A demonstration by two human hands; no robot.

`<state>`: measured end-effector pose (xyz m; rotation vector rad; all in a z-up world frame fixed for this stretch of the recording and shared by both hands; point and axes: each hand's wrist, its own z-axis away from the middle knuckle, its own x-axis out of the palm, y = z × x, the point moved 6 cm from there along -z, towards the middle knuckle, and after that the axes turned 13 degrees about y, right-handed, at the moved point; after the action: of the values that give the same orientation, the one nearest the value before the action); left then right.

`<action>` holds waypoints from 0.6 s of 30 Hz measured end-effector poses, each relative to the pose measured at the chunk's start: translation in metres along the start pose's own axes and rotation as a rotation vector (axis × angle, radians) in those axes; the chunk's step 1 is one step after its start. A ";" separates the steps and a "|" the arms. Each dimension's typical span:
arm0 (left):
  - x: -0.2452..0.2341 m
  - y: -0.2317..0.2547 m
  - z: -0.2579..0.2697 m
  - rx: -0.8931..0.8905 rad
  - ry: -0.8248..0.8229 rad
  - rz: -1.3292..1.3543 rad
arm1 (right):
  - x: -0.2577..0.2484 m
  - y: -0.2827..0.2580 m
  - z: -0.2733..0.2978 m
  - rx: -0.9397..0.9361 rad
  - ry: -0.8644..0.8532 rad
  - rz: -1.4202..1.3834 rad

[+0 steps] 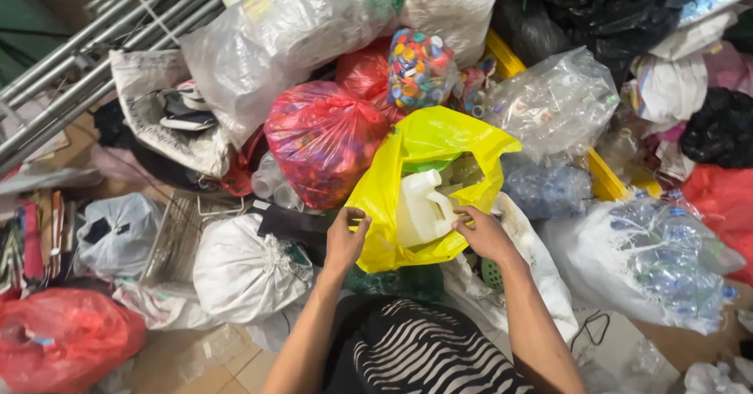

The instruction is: Sorting plastic bottles and caps into different bags in a storage or recycling area.

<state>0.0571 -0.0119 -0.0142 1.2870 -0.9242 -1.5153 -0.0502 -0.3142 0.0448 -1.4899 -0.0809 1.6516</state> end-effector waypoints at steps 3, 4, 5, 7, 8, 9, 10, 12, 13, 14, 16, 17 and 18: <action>0.013 0.013 -0.022 0.058 -0.051 0.033 | -0.003 0.011 0.007 0.035 0.024 -0.033; 0.020 0.020 -0.028 0.080 -0.078 0.040 | -0.005 0.013 0.011 0.053 0.039 -0.048; 0.028 0.027 -0.037 0.105 -0.105 0.048 | -0.007 0.015 0.013 0.069 0.056 -0.065; 0.044 0.044 -0.049 0.130 -0.142 0.050 | -0.011 0.014 0.020 0.100 0.082 -0.074; 0.054 0.053 -0.055 0.153 -0.166 0.056 | -0.014 0.015 0.024 0.120 0.103 -0.078; 0.065 0.059 -0.063 0.154 -0.183 0.051 | -0.013 0.018 0.027 0.135 0.109 -0.083; 0.076 0.067 -0.071 0.201 -0.195 0.043 | -0.013 0.022 0.030 0.155 0.123 -0.096; 0.102 0.079 -0.086 0.247 -0.225 0.032 | -0.013 0.031 0.037 0.191 0.142 -0.113; 0.115 0.086 -0.094 0.292 -0.237 0.013 | -0.013 0.034 0.039 0.210 0.139 -0.165; 0.129 0.093 -0.102 0.336 -0.249 -0.006 | -0.013 0.038 0.041 0.228 0.137 -0.217; 0.159 0.103 -0.117 0.354 -0.322 -0.054 | -0.005 0.053 0.043 0.263 0.130 -0.309; 0.178 0.110 -0.126 0.375 -0.378 -0.096 | -0.002 0.061 0.041 0.280 0.120 -0.398; 0.198 0.105 -0.140 0.381 -0.394 -0.097 | -0.001 0.066 0.041 0.291 0.132 -0.404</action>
<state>0.2051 -0.2303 0.0006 1.3323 -1.4793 -1.7642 -0.1205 -0.3352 0.0193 -1.2594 -0.0613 1.1839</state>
